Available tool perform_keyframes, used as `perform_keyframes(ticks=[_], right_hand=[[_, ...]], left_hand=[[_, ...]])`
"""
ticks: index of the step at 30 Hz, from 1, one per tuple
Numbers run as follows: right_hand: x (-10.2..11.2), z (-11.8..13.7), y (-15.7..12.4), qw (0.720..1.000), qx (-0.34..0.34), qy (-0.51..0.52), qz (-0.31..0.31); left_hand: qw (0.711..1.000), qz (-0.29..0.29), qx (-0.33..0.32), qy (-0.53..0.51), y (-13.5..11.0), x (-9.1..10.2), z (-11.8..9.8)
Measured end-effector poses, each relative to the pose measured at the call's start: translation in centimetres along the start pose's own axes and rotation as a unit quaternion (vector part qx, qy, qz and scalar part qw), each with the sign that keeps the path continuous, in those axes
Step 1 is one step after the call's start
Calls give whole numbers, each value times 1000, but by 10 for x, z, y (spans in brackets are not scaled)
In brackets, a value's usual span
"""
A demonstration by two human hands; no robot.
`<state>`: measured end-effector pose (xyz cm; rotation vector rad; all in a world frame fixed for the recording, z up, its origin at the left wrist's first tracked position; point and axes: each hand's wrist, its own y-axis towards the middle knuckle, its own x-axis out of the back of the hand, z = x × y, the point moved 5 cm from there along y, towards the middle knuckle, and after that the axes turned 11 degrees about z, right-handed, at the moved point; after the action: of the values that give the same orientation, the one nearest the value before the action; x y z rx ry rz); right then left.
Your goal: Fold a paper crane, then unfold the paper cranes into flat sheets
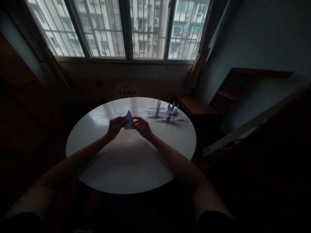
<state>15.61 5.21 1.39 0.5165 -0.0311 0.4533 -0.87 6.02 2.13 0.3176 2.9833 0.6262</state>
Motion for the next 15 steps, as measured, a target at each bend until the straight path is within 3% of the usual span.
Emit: perform_keyframes(ticks=[15], right_hand=[[-3,-2,-3,999,-3,-36,27]], left_hand=[[999,21,24,3,-2,-1,-4]])
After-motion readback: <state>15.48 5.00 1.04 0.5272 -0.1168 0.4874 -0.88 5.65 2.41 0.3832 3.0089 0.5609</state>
